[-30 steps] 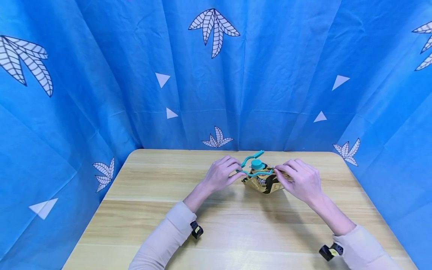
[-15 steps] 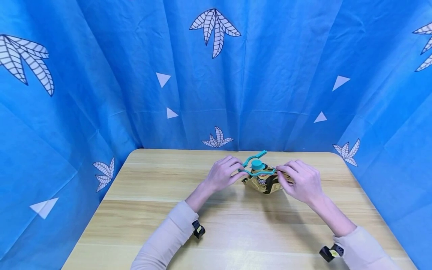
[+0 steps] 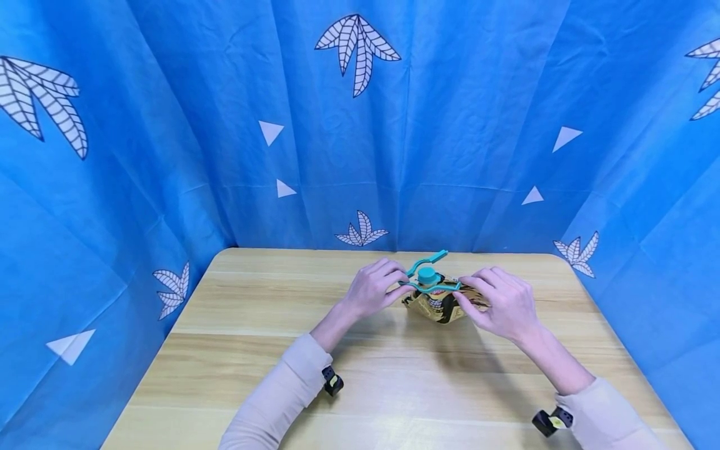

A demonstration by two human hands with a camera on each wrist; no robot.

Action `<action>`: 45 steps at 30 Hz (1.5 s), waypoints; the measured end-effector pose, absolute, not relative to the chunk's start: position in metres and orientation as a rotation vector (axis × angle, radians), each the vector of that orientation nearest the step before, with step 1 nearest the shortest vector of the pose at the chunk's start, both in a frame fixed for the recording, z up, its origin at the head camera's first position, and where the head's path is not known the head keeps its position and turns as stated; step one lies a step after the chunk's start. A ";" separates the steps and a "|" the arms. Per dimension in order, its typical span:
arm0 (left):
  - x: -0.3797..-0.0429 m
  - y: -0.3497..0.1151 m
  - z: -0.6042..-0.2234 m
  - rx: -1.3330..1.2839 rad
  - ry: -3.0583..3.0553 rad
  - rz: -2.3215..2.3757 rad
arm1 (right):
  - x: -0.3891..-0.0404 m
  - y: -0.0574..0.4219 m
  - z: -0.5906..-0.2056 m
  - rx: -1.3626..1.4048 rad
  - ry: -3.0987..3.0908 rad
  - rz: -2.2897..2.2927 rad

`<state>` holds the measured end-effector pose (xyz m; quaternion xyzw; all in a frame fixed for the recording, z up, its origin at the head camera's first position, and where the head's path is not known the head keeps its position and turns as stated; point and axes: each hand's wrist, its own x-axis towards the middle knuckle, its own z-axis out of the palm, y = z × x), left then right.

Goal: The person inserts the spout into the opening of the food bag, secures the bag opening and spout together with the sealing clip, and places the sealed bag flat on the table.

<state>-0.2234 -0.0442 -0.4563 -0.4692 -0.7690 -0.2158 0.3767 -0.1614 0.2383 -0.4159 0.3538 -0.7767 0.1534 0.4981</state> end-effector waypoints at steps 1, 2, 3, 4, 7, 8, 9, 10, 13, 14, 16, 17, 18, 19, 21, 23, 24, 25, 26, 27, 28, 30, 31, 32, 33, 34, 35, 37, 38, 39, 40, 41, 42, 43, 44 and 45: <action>-0.223 -0.044 -0.457 -1.200 -1.965 -0.550 | -0.161 0.238 -0.416 0.860 -1.881 0.367; -0.223 -0.044 -0.457 -1.200 -1.962 -0.551 | -0.161 0.238 -0.416 0.862 -1.884 0.362; -0.223 -0.044 -0.457 -1.199 -1.959 -0.550 | -0.161 0.238 -0.415 0.863 -1.885 0.358; -0.223 -0.044 -0.457 -1.199 -1.957 -0.549 | -0.161 0.239 -0.415 0.863 -1.887 0.355; -0.223 -0.043 -0.456 -1.200 -1.954 -0.554 | -0.161 0.239 -0.415 0.862 -1.892 0.353; -0.222 -0.042 -0.456 -1.200 -1.954 -0.557 | -0.161 0.239 -0.415 0.861 -1.892 0.352; -0.222 -0.042 -0.456 -1.199 -1.953 -0.555 | -0.161 0.239 -0.414 0.861 -1.892 0.352; -0.222 -0.042 -0.455 -1.199 -1.953 -0.557 | -0.161 0.239 -0.414 0.860 -1.892 0.352; -0.222 -0.041 -0.454 -1.196 -1.957 -0.557 | -0.160 0.239 -0.413 0.858 -1.892 0.351; -0.222 -0.041 -0.454 -1.196 -1.957 -0.558 | -0.160 0.239 -0.413 0.857 -1.893 0.351; -0.222 -0.040 -0.453 -1.196 -1.962 -0.561 | -0.160 0.239 -0.413 0.855 -1.896 0.352; -0.222 -0.040 -0.453 -1.197 -1.964 -0.564 | -0.160 0.239 -0.413 0.854 -1.897 0.351; -0.222 -0.040 -0.452 -1.197 -1.966 -0.564 | -0.160 0.239 -0.412 0.854 -1.899 0.350; -0.222 -0.040 -0.452 -1.200 -1.967 -0.564 | -0.160 0.239 -0.412 0.854 -1.901 0.349; -0.222 -0.039 -0.451 -1.204 -1.967 -0.565 | -0.160 0.240 -0.412 0.855 -1.900 0.348; -0.222 -0.039 -0.450 -1.209 -1.965 -0.566 | -0.160 0.240 -0.412 0.855 -1.897 0.347; -0.222 -0.039 -0.450 -1.210 -1.963 -0.565 | -0.160 0.240 -0.412 0.856 -1.896 0.345; -0.222 -0.039 -0.450 -1.211 -1.962 -0.564 | -0.160 0.241 -0.412 0.856 -1.894 0.344; -0.222 -0.039 -0.450 -1.211 -1.961 -0.565 | -0.160 0.241 -0.412 0.855 -1.892 0.343; -0.222 -0.038 -0.450 -1.212 -1.961 -0.565 | -0.160 0.241 -0.412 0.855 -1.892 0.343; -0.222 -0.038 -0.450 -1.214 -1.962 -0.564 | -0.160 0.241 -0.412 0.856 -1.890 0.343; -0.222 -0.038 -0.450 -1.218 -1.960 -0.557 | -0.160 0.241 -0.412 0.858 -1.888 0.341; -0.222 -0.038 -0.450 -1.221 -1.958 -0.554 | -0.160 0.241 -0.412 0.858 -1.887 0.341; -0.222 -0.038 -0.450 -1.225 -1.954 -0.552 | -0.160 0.242 -0.412 0.859 -1.887 0.343; -0.222 -0.038 -0.450 -1.228 -1.951 -0.549 | -0.160 0.242 -0.412 0.859 -1.887 0.345; -0.222 -0.038 -0.449 -1.230 -1.947 -0.548 | -0.160 0.242 -0.412 0.857 -1.888 0.346; -0.221 -0.038 -0.449 -1.232 -1.942 -0.550 | -0.160 0.242 -0.412 0.856 -1.890 0.348; -0.221 -0.037 -0.449 -1.234 -1.937 -0.553 | -0.160 0.243 -0.411 0.850 -1.896 0.355; -0.221 -0.037 -0.449 -1.234 -1.936 -0.553 | -0.160 0.243 -0.411 0.846 -1.899 0.359; -0.221 -0.037 -0.449 -1.234 -1.936 -0.556 | -0.160 0.243 -0.411 0.841 -1.904 0.363; -0.221 -0.037 -0.449 -1.233 -1.937 -0.558 | -0.160 0.243 -0.411 0.837 -1.909 0.367; -0.221 -0.037 -0.448 -1.232 -1.940 -0.560 | -0.159 0.243 -0.411 0.832 -1.916 0.374; -0.221 -0.037 -0.448 -1.230 -1.943 -0.559 | -0.159 0.243 -0.411 0.827 -1.924 0.379; -0.220 -0.037 -0.448 -1.229 -1.946 -0.560 | -0.159 0.243 -0.410 0.819 -1.934 0.385; -0.220 -0.037 -0.448 -1.228 -1.949 -0.561 | -0.159 0.243 -0.410 0.810 -1.947 0.390; -0.220 -0.037 -0.447 -1.227 -1.950 -0.560 | -0.159 0.243 -0.410 0.802 -1.965 0.397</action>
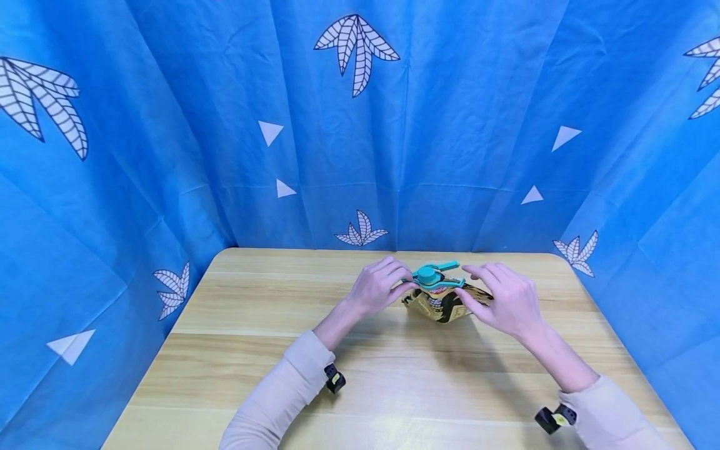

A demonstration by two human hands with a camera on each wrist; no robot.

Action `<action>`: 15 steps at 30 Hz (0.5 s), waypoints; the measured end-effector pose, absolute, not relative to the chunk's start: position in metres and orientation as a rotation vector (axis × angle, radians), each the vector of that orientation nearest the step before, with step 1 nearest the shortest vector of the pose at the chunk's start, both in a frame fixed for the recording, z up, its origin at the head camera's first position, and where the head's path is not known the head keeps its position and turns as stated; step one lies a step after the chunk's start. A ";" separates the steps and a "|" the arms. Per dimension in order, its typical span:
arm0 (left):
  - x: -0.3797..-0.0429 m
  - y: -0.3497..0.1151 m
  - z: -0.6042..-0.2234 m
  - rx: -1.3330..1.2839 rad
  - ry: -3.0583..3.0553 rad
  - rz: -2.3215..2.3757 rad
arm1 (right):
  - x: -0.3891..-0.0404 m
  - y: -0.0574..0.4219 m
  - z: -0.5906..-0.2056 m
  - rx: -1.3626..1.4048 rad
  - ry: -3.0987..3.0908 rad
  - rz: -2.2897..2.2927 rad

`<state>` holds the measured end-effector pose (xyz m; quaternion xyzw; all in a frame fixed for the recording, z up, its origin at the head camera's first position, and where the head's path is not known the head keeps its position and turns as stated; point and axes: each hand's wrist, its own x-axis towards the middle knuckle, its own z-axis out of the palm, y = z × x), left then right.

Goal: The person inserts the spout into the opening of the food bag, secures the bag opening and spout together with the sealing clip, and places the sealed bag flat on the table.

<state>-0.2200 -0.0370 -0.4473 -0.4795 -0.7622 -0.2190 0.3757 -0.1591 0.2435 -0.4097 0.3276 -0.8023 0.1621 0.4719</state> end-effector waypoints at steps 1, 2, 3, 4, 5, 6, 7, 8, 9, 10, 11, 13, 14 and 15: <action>-0.220 -0.037 -0.447 -1.226 -1.951 -0.559 | -0.159 0.244 -0.409 0.793 -1.981 0.398; -0.220 -0.037 -0.447 -1.224 -1.952 -0.558 | -0.159 0.244 -0.409 0.785 -1.997 0.402; -0.220 -0.037 -0.447 -1.223 -1.951 -0.556 | -0.159 0.243 -0.409 0.777 -2.015 0.401; -0.220 -0.037 -0.447 -1.223 -1.951 -0.553 | -0.159 0.243 -0.408 0.770 -2.030 0.402; -0.220 -0.037 -0.447 -1.223 -1.950 -0.551 | -0.159 0.243 -0.408 0.764 -2.044 0.397; -0.220 -0.037 -0.446 -1.222 -1.950 -0.551 | -0.160 0.243 -0.407 0.760 -2.055 0.392; -0.220 -0.037 -0.446 -1.222 -1.950 -0.551 | -0.160 0.242 -0.407 0.757 -2.063 0.384; -0.220 -0.037 -0.446 -1.221 -1.952 -0.551 | -0.160 0.242 -0.406 0.756 -2.073 0.378; -0.220 -0.037 -0.446 -1.220 -1.952 -0.550 | -0.161 0.242 -0.405 0.755 -2.081 0.375; -0.220 -0.037 -0.446 -1.220 -1.953 -0.551 | -0.161 0.241 -0.405 0.755 -2.088 0.371; -0.220 -0.037 -0.446 -1.220 -1.954 -0.551 | -0.162 0.241 -0.405 0.755 -2.097 0.366; -0.220 -0.038 -0.446 -1.220 -1.954 -0.546 | -0.162 0.241 -0.404 0.760 -2.112 0.366; -0.220 -0.038 -0.446 -1.219 -1.954 -0.543 | -0.162 0.241 -0.404 0.761 -2.121 0.366; -0.220 -0.038 -0.446 -1.220 -1.954 -0.540 | -0.163 0.241 -0.404 0.762 -2.128 0.369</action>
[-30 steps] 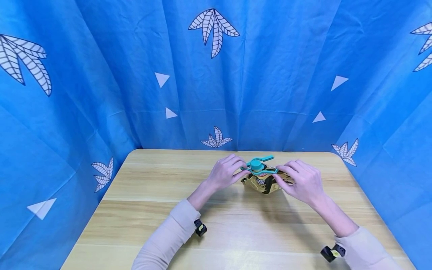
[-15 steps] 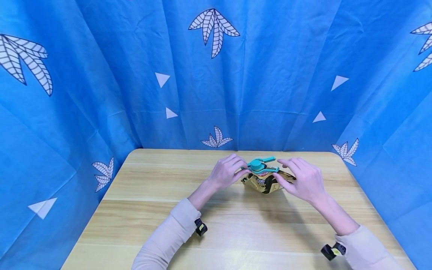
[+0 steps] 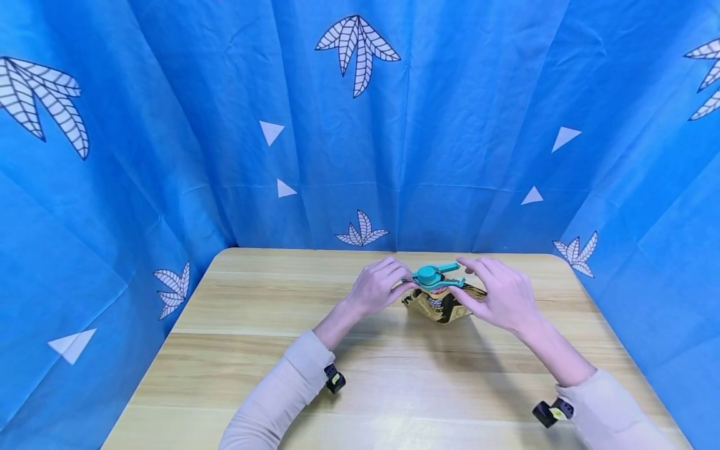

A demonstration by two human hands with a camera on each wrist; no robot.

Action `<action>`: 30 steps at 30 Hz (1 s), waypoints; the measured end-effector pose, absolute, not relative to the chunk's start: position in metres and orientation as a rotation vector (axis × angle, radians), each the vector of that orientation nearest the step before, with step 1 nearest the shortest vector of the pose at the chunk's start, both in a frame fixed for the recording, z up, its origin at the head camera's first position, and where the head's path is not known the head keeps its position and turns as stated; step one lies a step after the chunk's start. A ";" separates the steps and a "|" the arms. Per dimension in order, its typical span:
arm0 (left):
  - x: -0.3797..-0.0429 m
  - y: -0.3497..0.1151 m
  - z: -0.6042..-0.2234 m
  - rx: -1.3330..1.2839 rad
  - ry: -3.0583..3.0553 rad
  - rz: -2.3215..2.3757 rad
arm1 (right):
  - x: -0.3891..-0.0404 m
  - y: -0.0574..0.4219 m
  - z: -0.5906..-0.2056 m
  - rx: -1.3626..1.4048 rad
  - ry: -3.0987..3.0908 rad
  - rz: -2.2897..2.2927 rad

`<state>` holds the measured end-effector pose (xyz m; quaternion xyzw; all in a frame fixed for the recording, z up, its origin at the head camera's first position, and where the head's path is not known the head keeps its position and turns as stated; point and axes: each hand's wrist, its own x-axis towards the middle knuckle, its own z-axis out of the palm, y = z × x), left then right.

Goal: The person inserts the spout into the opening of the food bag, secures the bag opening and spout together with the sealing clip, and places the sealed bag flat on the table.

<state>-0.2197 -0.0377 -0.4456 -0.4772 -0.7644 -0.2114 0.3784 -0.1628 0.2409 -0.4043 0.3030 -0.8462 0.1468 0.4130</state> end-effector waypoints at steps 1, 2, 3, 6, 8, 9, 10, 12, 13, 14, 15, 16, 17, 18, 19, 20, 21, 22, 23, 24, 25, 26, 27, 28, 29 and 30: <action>-0.220 -0.038 -0.446 -1.219 -1.953 -0.537 | -0.163 0.241 -0.404 0.763 -2.135 0.368; -0.220 -0.038 -0.446 -1.219 -1.954 -0.534 | -0.164 0.241 -0.404 0.764 -2.140 0.368; -0.220 -0.038 -0.446 -1.218 -1.955 -0.532 | -0.164 0.241 -0.404 0.764 -2.149 0.367; -0.220 -0.038 -0.446 -1.218 -1.956 -0.528 | -0.166 0.242 -0.404 0.763 -2.183 0.368; -0.220 -0.038 -0.446 -1.219 -1.956 -0.529 | -0.166 0.242 -0.405 0.764 -2.212 0.366; -0.220 -0.038 -0.446 -1.219 -1.956 -0.530 | -0.167 0.243 -0.405 0.765 -2.225 0.368; -0.220 -0.038 -0.447 -1.220 -1.956 -0.531 | -0.167 0.243 -0.405 0.768 -2.236 0.371; -0.221 -0.038 -0.447 -1.221 -1.955 -0.531 | -0.167 0.243 -0.405 0.776 -2.247 0.374; -0.221 -0.038 -0.447 -1.221 -1.954 -0.531 | -0.167 0.243 -0.406 0.779 -2.246 0.378; -0.221 -0.038 -0.447 -1.222 -1.954 -0.530 | -0.167 0.243 -0.406 0.782 -2.240 0.381; -0.221 -0.038 -0.447 -1.223 -1.954 -0.529 | -0.166 0.243 -0.407 0.782 -2.233 0.388; -0.220 -0.038 -0.446 -1.224 -1.952 -0.528 | -0.166 0.242 -0.407 0.781 -2.226 0.394; -0.220 -0.038 -0.446 -1.226 -1.952 -0.527 | -0.166 0.242 -0.408 0.779 -2.217 0.402; -0.220 -0.038 -0.446 -1.227 -1.952 -0.528 | -0.166 0.242 -0.409 0.777 -2.206 0.410; -0.220 -0.038 -0.446 -1.229 -1.951 -0.528 | -0.165 0.241 -0.409 0.773 -2.198 0.418; -0.220 -0.038 -0.446 -1.228 -1.950 -0.526 | -0.165 0.241 -0.410 0.770 -2.192 0.426; -0.220 -0.038 -0.445 -1.228 -1.949 -0.525 | -0.165 0.241 -0.410 0.767 -2.189 0.436; -0.220 -0.038 -0.445 -1.227 -1.947 -0.524 | -0.165 0.241 -0.410 0.766 -2.185 0.441; -0.220 -0.038 -0.445 -1.226 -1.948 -0.521 | -0.165 0.241 -0.410 0.766 -2.182 0.444; -0.220 -0.038 -0.445 -1.223 -1.946 -0.519 | -0.164 0.241 -0.411 0.765 -2.180 0.447; -0.220 -0.037 -0.445 -1.220 -1.944 -0.518 | -0.164 0.241 -0.411 0.764 -2.179 0.449; -0.220 -0.037 -0.445 -1.219 -1.943 -0.520 | -0.164 0.241 -0.411 0.764 -2.178 0.450; -0.220 -0.037 -0.444 -1.218 -1.943 -0.522 | -0.164 0.241 -0.412 0.765 -2.176 0.451; -0.220 -0.037 -0.444 -1.218 -1.942 -0.524 | -0.164 0.241 -0.412 0.765 -2.173 0.451; -0.220 -0.037 -0.444 -1.221 -1.941 -0.531 | -0.164 0.241 -0.412 0.765 -2.170 0.451; -0.220 -0.037 -0.443 -1.223 -1.942 -0.535 | -0.164 0.241 -0.413 0.766 -2.167 0.453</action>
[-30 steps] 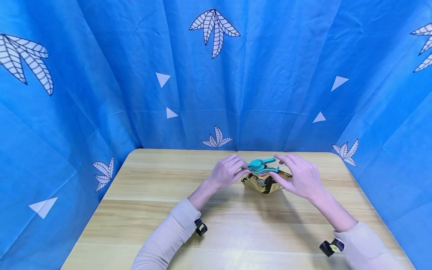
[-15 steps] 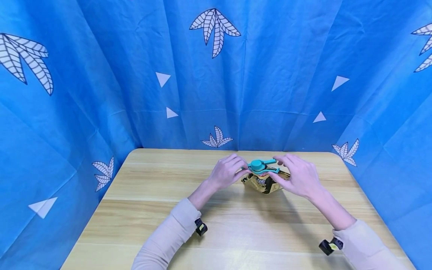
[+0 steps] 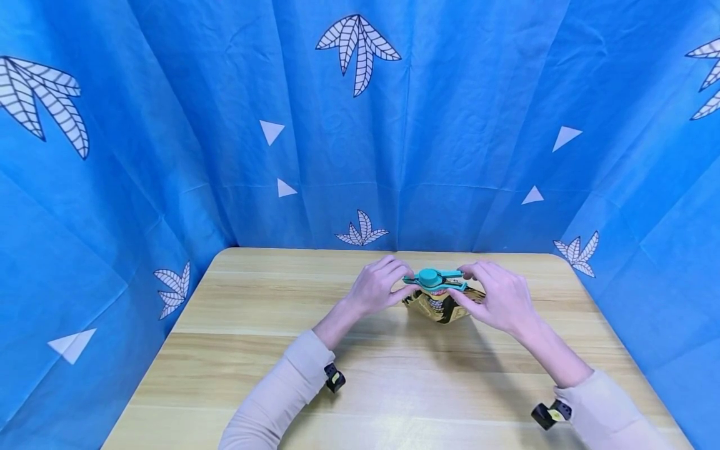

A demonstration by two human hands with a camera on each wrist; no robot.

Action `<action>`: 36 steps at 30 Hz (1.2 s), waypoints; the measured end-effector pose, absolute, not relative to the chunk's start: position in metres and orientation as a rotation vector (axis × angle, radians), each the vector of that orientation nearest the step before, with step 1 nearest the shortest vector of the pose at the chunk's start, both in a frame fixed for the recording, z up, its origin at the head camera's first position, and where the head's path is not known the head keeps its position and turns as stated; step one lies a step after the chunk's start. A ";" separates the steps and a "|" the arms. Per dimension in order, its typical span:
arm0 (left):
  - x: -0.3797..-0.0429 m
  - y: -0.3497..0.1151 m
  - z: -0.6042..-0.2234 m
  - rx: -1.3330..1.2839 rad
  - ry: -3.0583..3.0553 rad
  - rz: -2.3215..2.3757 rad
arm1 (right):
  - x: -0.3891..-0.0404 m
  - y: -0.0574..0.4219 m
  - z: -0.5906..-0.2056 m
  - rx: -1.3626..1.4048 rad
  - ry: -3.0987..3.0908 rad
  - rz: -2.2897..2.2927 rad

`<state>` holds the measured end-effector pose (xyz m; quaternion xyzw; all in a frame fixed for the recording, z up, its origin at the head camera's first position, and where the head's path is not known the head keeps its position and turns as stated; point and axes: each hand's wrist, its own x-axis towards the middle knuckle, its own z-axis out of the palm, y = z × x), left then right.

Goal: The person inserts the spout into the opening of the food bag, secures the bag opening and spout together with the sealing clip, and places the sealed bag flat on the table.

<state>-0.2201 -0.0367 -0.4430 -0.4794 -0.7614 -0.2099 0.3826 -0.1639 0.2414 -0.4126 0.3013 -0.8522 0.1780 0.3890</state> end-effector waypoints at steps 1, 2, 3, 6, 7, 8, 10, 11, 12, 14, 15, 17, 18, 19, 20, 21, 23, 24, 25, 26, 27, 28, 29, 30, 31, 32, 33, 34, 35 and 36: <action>-0.220 -0.037 -0.442 -1.225 -1.944 -0.538 | -0.164 0.241 -0.413 0.768 -2.164 0.452; -0.220 -0.036 -0.442 -1.229 -1.948 -0.541 | -0.164 0.241 -0.413 0.769 -2.160 0.453; -0.220 -0.036 -0.441 -1.232 -1.952 -0.543 | -0.164 0.241 -0.413 0.771 -2.157 0.453; -0.220 -0.035 -0.438 -1.242 -1.974 -0.554 | -0.164 0.241 -0.413 0.780 -2.152 0.452; -0.220 -0.035 -0.437 -1.244 -1.984 -0.558 | -0.163 0.241 -0.413 0.782 -2.153 0.450; -0.220 -0.034 -0.436 -1.246 -1.994 -0.566 | -0.163 0.241 -0.413 0.784 -2.152 0.448; -0.220 -0.032 -0.434 -1.249 -2.013 -0.576 | -0.163 0.242 -0.413 0.786 -2.157 0.442; -0.220 -0.032 -0.433 -1.250 -2.021 -0.576 | -0.163 0.242 -0.413 0.787 -2.158 0.440; -0.221 -0.031 -0.432 -1.253 -2.026 -0.577 | -0.163 0.242 -0.413 0.788 -2.158 0.440; -0.221 -0.030 -0.430 -1.256 -2.036 -0.574 | -0.163 0.242 -0.413 0.789 -2.152 0.437; -0.221 -0.029 -0.429 -1.257 -2.039 -0.570 | -0.162 0.242 -0.413 0.789 -2.151 0.434; -0.221 -0.028 -0.428 -1.261 -2.046 -0.565 | -0.162 0.241 -0.413 0.791 -2.147 0.441; -0.221 -0.027 -0.427 -1.262 -2.050 -0.562 | -0.162 0.241 -0.413 0.792 -2.145 0.444; -0.221 -0.026 -0.427 -1.263 -2.056 -0.560 | -0.162 0.241 -0.413 0.791 -2.144 0.444; -0.221 -0.026 -0.426 -1.263 -2.061 -0.557 | -0.162 0.241 -0.413 0.791 -2.144 0.443; -0.221 -0.025 -0.426 -1.264 -2.067 -0.555 | -0.162 0.241 -0.413 0.791 -2.143 0.445; -0.220 -0.024 -0.424 -1.265 -2.080 -0.553 | -0.163 0.241 -0.413 0.790 -2.142 0.445; -0.220 -0.024 -0.424 -1.263 -2.087 -0.550 | -0.163 0.241 -0.413 0.791 -2.140 0.445; -0.220 -0.023 -0.424 -1.263 -2.093 -0.549 | -0.163 0.241 -0.413 0.791 -2.138 0.442; -0.220 -0.022 -0.424 -1.262 -2.099 -0.548 | -0.163 0.241 -0.413 0.792 -2.138 0.442; -0.220 -0.022 -0.424 -1.262 -2.104 -0.549 | -0.163 0.241 -0.413 0.792 -2.139 0.443; -0.220 -0.022 -0.423 -1.262 -2.108 -0.551 | -0.163 0.241 -0.413 0.790 -2.142 0.442; -0.220 -0.021 -0.423 -1.262 -2.111 -0.553 | -0.163 0.241 -0.413 0.790 -2.147 0.442; -0.220 -0.021 -0.423 -1.262 -2.113 -0.552 | -0.163 0.241 -0.413 0.789 -2.151 0.440; -0.220 -0.021 -0.423 -1.263 -2.113 -0.552 | -0.163 0.241 -0.413 0.789 -2.154 0.437; -0.219 -0.020 -0.422 -1.263 -2.113 -0.551 | -0.163 0.241 -0.414 0.789 -2.157 0.437; -0.219 -0.020 -0.422 -1.262 -2.112 -0.551 | -0.163 0.241 -0.414 0.788 -2.161 0.434; -0.219 -0.020 -0.422 -1.262 -2.111 -0.548 | -0.163 0.241 -0.414 0.788 -2.163 0.434; -0.219 -0.020 -0.422 -1.261 -2.110 -0.546 | -0.163 0.241 -0.414 0.789 -2.160 0.435; -0.219 -0.020 -0.422 -1.260 -2.110 -0.543 | -0.163 0.241 -0.414 0.790 -2.154 0.436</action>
